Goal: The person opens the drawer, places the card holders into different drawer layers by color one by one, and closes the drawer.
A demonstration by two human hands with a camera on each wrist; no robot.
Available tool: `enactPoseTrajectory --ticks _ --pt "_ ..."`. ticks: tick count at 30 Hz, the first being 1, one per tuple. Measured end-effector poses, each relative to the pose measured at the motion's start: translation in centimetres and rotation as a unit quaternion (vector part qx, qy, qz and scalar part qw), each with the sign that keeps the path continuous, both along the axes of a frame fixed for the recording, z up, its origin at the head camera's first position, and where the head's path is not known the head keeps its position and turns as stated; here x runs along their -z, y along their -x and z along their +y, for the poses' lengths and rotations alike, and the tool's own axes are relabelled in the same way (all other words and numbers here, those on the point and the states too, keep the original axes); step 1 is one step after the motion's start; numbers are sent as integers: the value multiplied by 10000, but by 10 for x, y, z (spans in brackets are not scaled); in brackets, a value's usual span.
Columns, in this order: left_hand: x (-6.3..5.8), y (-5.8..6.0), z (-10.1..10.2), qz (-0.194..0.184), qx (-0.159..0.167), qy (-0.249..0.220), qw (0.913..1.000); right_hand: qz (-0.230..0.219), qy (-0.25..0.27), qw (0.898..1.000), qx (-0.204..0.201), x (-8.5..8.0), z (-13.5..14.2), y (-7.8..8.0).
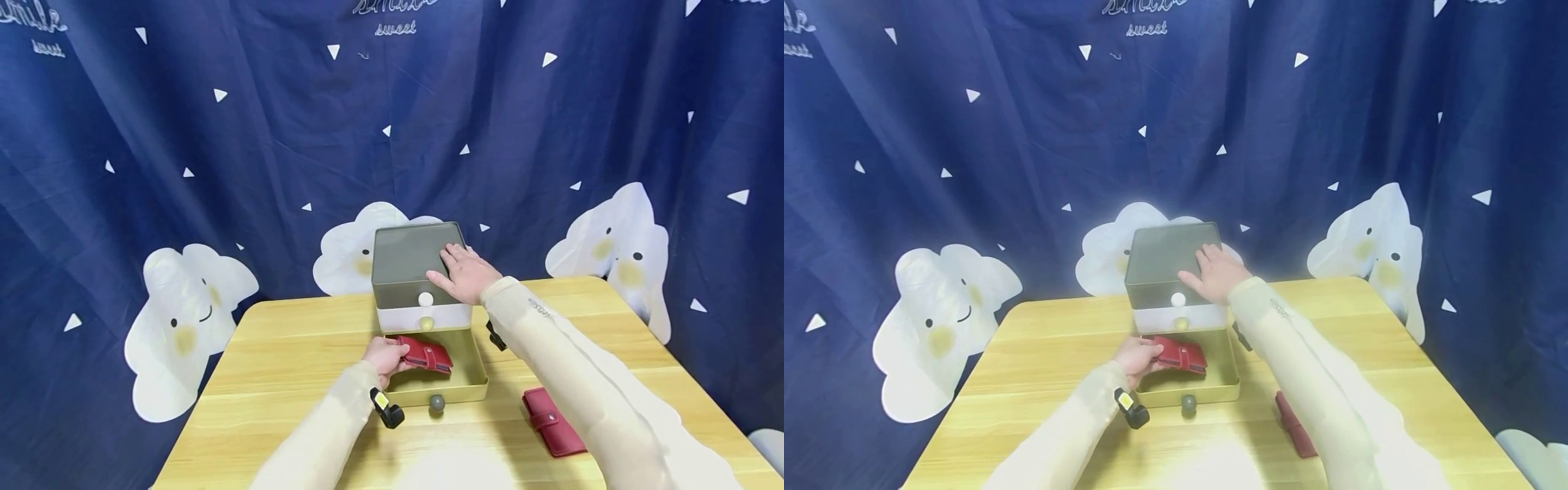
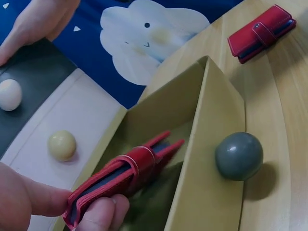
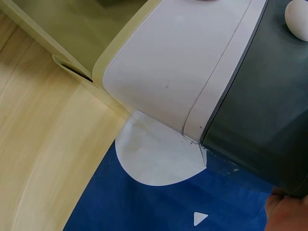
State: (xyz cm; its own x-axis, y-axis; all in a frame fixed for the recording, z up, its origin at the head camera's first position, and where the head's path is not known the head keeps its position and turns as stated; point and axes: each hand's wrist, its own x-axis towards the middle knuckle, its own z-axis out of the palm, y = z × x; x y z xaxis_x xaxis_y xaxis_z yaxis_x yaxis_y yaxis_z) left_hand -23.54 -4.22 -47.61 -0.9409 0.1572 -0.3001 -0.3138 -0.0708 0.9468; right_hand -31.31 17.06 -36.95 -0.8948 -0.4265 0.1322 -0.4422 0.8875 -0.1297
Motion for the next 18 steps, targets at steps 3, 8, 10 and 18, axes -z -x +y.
enactPoseTrajectory --ticks 3,8,10,18 --pt "1 0 5 -46 -40 111 9999 10 16 10000 -6 0 0 0" --pt "4 3 13 -107 -172 226 9995 46 59 10000 -12 0 0 0" --pt "6 5 15 -139 -224 251 9993 60 68 10000 -21 1 -1 0" --pt "9 8 20 -187 -312 414 9985 103 34 9999 -19 1 0 0"
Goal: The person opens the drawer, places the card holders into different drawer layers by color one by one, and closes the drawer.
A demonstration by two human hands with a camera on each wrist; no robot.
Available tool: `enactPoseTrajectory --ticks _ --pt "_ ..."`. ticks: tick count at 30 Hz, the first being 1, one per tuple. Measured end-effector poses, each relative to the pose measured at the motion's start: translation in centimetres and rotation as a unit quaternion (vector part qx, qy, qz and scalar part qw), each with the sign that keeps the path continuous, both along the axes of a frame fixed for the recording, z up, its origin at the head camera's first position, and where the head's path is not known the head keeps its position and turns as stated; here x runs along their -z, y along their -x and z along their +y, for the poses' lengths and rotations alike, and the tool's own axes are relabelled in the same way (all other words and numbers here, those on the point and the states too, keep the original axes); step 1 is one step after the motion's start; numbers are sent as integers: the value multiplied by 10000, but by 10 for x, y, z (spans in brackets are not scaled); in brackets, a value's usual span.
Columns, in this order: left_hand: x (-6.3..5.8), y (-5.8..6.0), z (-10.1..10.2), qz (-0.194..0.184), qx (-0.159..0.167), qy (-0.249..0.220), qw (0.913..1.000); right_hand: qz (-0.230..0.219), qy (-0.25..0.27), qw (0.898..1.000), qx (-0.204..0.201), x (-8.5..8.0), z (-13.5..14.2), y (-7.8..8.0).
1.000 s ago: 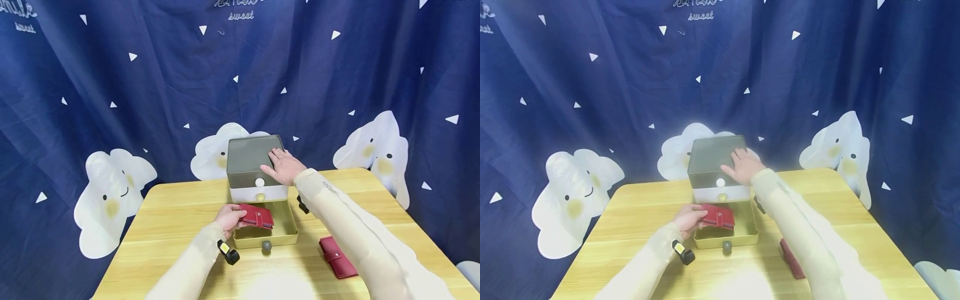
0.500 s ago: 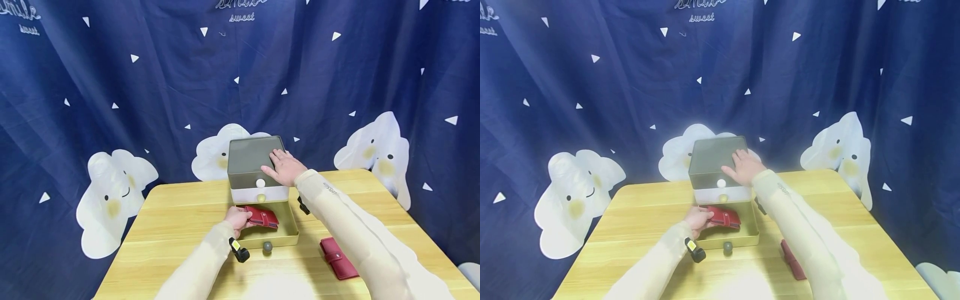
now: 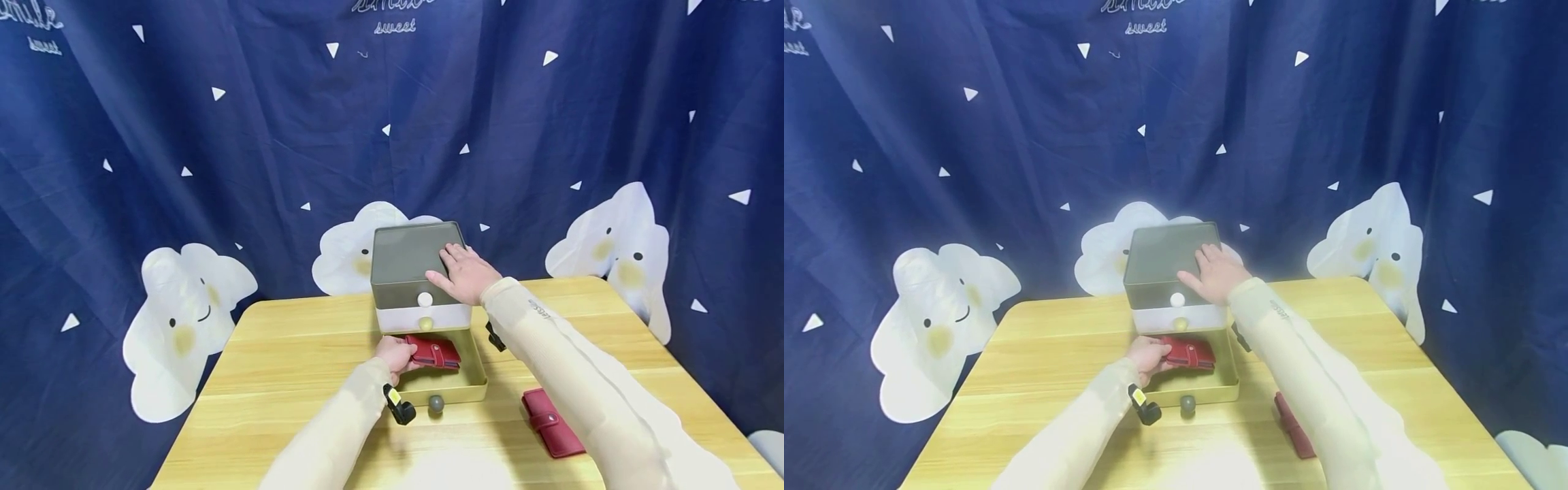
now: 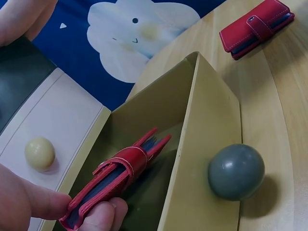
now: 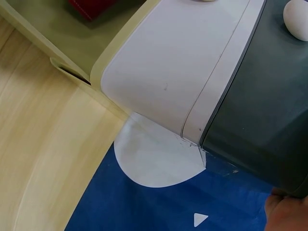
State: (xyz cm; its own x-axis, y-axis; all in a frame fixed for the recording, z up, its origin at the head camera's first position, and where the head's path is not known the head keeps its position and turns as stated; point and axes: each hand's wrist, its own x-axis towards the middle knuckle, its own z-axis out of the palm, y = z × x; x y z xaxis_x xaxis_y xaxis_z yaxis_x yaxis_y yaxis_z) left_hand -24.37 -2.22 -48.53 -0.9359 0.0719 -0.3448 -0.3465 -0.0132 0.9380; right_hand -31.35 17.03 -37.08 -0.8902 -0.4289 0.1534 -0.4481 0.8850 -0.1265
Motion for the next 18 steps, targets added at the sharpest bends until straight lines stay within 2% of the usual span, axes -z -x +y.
enactPoseTrajectory --ticks 14,18 --pt "6 6 5 -83 249 -18 9997 -3 -28 10000 15 4 2 4" --pt "4 4 5 1 306 215 9993 -18 -61 10000 31 5 1 4"
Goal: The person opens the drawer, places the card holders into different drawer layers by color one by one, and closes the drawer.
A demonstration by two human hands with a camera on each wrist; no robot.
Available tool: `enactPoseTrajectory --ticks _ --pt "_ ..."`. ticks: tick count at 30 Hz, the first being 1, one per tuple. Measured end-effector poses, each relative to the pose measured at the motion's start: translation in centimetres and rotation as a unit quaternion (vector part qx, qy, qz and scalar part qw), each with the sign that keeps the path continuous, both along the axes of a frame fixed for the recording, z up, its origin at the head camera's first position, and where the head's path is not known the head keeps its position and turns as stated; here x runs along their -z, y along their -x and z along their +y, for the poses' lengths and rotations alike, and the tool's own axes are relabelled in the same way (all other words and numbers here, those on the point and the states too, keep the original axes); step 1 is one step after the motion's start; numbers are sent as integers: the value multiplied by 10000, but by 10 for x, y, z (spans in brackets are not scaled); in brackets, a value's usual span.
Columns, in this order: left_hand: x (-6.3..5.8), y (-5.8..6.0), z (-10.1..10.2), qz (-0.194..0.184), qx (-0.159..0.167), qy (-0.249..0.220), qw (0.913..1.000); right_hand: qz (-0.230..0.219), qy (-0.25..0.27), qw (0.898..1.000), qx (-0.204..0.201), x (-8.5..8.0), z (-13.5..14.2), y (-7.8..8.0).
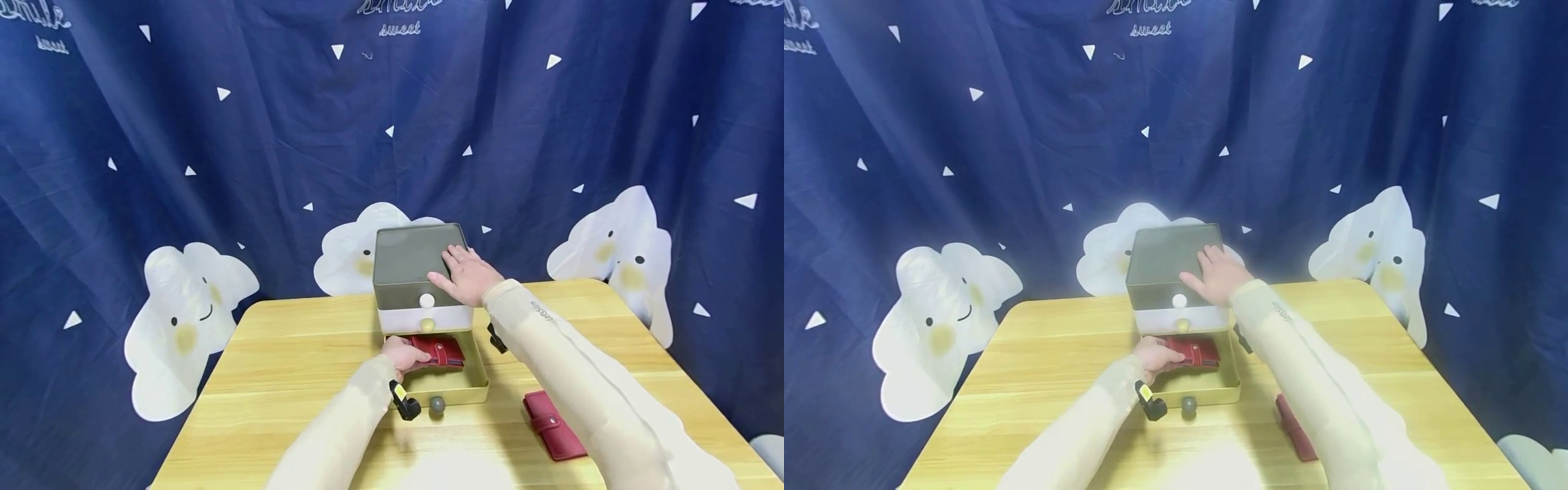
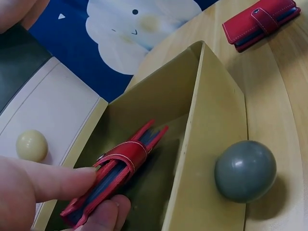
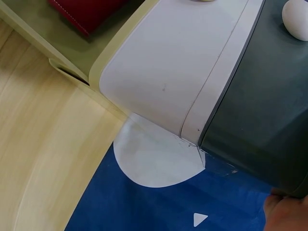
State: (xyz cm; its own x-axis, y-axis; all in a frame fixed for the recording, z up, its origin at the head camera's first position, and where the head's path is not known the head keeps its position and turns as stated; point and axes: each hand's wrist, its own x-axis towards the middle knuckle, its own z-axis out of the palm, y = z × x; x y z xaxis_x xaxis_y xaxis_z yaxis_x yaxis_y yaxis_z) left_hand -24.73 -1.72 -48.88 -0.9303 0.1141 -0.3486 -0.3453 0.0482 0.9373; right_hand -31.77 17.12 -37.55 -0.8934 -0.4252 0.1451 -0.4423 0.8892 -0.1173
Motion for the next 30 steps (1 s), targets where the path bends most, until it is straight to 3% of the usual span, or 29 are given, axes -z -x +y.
enactPoseTrajectory --ticks 5,10,19,20,26,27,30 --pt "-3 -3 3 97 -29 311 9995 -22 77 10000 1 0 1 -1" --pt "-3 -2 6 354 -117 1036 9939 -11 60 10000 9 0 1 -2" --pt "-2 3 6 762 11 2561 9636 -25 19 10000 16 1 1 -1" --pt "-1 4 7 792 46 2619 9618 -13 18 10000 15 1 2 -1" --pt "8 7 10 494 186 1897 9804 -2 66 10000 24 1 3 -1" --pt "8 8 11 456 207 1882 9809 -4 81 10000 15 1 3 0" --pt "8 7 12 565 317 2403 9685 -30 77 10000 22 2 2 1"
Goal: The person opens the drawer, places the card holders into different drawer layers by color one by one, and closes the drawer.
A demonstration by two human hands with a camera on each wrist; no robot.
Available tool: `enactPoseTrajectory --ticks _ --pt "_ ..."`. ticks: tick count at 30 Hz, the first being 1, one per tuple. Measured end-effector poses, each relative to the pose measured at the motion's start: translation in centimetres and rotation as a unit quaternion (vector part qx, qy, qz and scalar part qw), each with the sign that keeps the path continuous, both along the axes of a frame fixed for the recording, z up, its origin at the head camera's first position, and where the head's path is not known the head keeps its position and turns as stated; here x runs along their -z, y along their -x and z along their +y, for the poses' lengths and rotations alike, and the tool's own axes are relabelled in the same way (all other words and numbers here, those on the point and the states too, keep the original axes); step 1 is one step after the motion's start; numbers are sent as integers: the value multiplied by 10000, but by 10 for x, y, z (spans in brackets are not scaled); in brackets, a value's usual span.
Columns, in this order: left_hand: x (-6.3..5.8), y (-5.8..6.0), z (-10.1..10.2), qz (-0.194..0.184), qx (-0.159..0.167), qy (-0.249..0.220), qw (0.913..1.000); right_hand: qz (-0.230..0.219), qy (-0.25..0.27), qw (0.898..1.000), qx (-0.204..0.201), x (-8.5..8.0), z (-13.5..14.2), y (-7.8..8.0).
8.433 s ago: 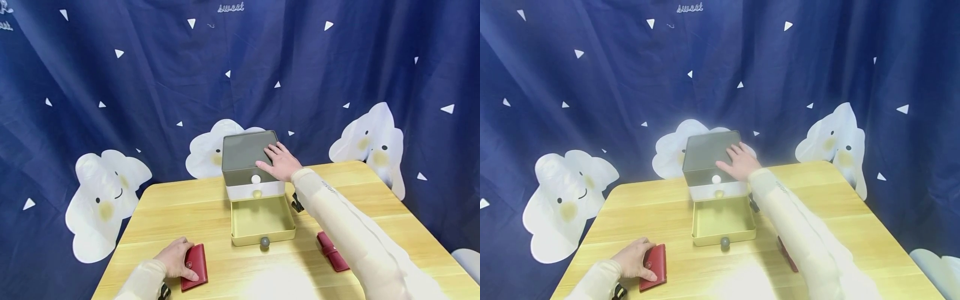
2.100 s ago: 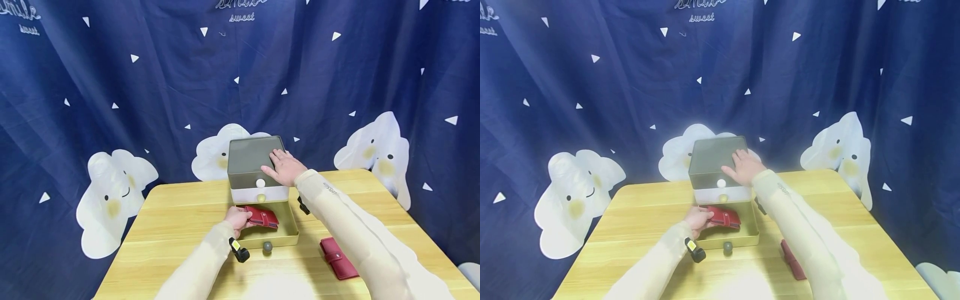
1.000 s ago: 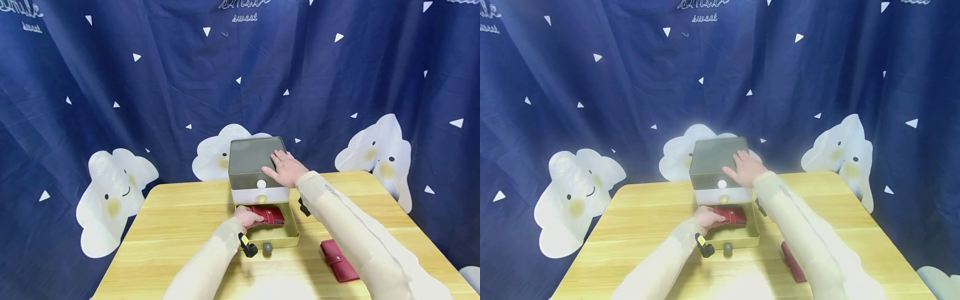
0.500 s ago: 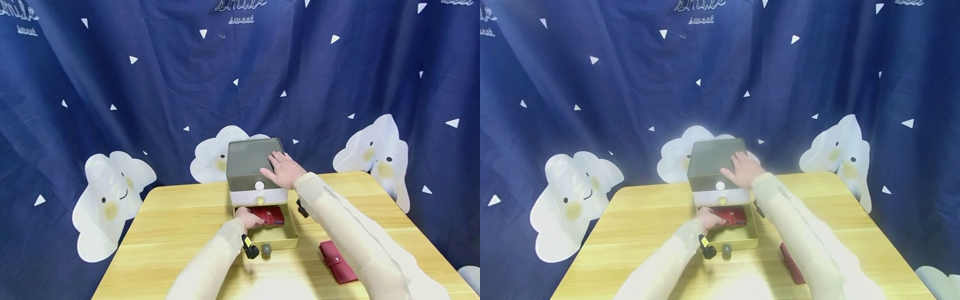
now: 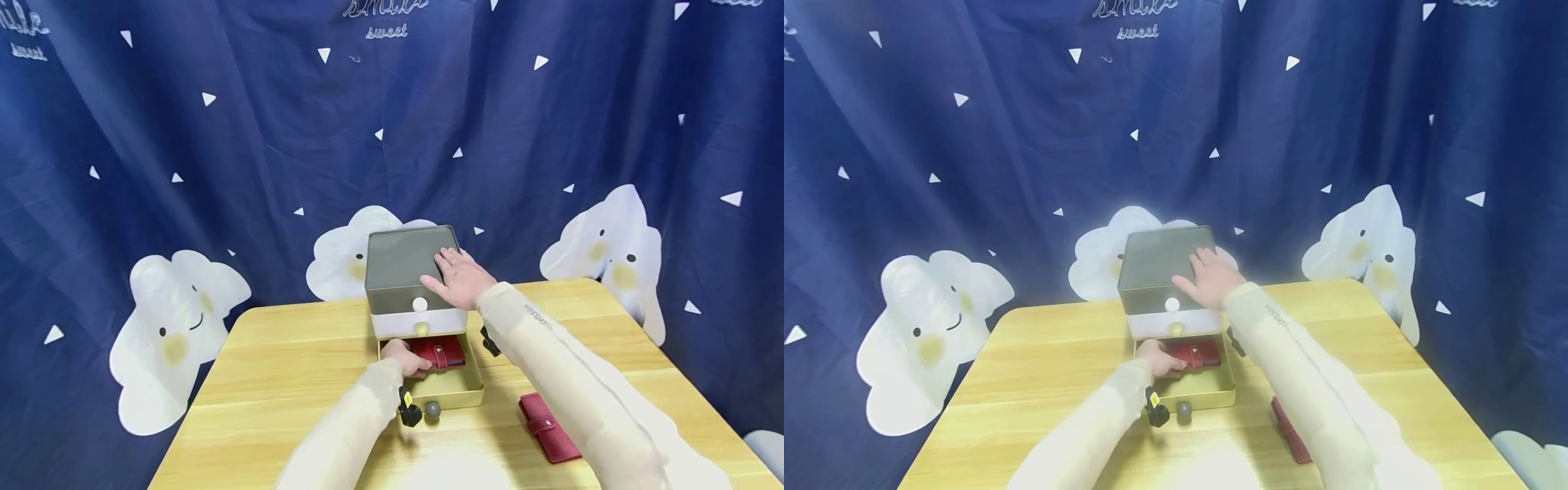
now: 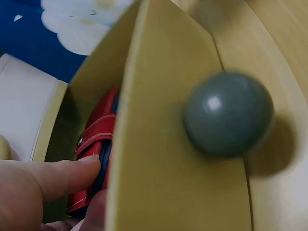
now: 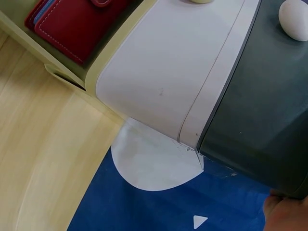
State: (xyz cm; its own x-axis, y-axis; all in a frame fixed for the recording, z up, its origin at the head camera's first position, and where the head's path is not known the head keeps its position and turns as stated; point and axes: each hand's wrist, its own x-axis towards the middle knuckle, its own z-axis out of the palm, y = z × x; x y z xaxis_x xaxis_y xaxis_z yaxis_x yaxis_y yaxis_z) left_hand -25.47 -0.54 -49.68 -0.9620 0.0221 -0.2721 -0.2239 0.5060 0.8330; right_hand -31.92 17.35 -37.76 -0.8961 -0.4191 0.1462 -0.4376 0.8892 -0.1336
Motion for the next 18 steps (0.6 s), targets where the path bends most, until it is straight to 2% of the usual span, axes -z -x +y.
enactPoseTrajectory --ticks 3,10,18 --pt "0 0 0 68 106 385 9992 -31 10 10000 -14 0 -1 0" --pt "1 3 6 133 130 830 9964 -32 -10 10000 -5 -1 -1 -1" --pt "2 7 7 325 214 1485 9882 12 -12 10000 -28 -2 -1 -2"
